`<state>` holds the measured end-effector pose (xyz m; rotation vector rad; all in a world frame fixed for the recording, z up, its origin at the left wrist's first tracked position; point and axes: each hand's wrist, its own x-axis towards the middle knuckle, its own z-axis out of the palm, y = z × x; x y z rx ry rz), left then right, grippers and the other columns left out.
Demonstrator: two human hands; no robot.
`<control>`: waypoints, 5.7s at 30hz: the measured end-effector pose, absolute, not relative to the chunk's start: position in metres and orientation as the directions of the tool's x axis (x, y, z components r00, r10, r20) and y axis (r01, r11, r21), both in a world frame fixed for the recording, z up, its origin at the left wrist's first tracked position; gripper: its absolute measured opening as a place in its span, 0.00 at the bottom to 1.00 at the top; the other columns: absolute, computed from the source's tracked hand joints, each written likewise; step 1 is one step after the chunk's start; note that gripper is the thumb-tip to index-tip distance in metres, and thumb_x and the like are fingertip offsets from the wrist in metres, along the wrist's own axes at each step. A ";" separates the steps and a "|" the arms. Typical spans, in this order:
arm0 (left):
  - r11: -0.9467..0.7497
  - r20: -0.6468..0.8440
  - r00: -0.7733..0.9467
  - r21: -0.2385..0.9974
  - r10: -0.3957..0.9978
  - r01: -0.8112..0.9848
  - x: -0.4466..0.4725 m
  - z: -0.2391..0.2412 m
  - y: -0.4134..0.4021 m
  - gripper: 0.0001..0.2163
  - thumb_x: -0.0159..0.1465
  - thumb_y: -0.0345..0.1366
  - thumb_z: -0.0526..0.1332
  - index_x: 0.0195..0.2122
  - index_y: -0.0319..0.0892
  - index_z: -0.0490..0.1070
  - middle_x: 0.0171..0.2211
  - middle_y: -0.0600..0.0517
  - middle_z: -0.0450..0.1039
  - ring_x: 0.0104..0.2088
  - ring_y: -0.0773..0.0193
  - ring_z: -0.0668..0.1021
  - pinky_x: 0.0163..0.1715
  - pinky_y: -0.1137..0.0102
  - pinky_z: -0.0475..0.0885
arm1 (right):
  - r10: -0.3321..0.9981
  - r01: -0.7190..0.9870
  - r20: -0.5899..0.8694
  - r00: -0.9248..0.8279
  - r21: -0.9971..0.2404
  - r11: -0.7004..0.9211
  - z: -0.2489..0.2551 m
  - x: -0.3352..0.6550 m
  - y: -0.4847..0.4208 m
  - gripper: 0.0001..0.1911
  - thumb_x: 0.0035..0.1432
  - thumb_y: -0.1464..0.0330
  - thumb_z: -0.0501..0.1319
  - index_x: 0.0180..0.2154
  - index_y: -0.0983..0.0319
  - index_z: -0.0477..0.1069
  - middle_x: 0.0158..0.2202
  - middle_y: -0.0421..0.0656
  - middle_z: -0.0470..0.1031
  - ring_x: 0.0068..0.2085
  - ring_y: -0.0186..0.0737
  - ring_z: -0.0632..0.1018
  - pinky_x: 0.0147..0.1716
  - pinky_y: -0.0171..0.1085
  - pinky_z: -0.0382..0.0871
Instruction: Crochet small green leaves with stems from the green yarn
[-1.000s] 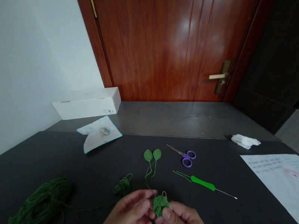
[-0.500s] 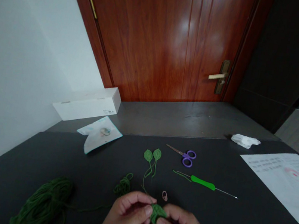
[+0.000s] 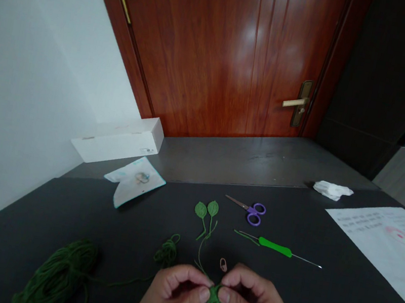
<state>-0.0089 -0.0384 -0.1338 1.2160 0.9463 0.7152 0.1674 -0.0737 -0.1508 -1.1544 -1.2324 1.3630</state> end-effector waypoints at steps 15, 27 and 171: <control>0.189 -0.184 0.476 0.981 0.860 0.037 -0.011 -0.134 -0.037 0.18 0.55 0.49 0.63 0.32 0.36 0.76 0.19 0.56 0.63 0.20 0.70 0.66 0.20 0.75 0.64 | 0.985 -0.139 -0.084 -0.154 -0.985 -0.105 -0.156 0.165 -0.072 0.16 0.50 0.55 0.66 0.26 0.62 0.74 0.19 0.35 0.65 0.20 0.29 0.62 0.20 0.30 0.60; 0.360 -0.256 0.542 0.928 0.800 -0.093 -0.011 -0.144 -0.037 0.16 0.46 0.41 0.72 0.31 0.35 0.74 0.26 0.50 0.74 0.24 0.67 0.74 0.27 0.70 0.69 | 0.985 -0.132 -0.089 -0.148 -0.985 -0.109 -0.162 0.165 -0.075 0.14 0.52 0.57 0.65 0.27 0.62 0.74 0.21 0.37 0.70 0.21 0.30 0.66 0.21 0.30 0.61; 0.684 -0.258 0.793 0.684 0.552 -0.254 0.007 -0.154 -0.046 0.20 0.46 0.50 0.68 0.25 0.33 0.80 0.16 0.50 0.69 0.15 0.74 0.64 0.18 0.74 0.52 | 0.977 -0.431 -0.046 -0.208 -0.892 -0.134 -0.155 0.164 -0.081 0.14 0.54 0.59 0.65 0.26 0.62 0.69 0.19 0.38 0.71 0.21 0.36 0.76 0.21 0.33 0.66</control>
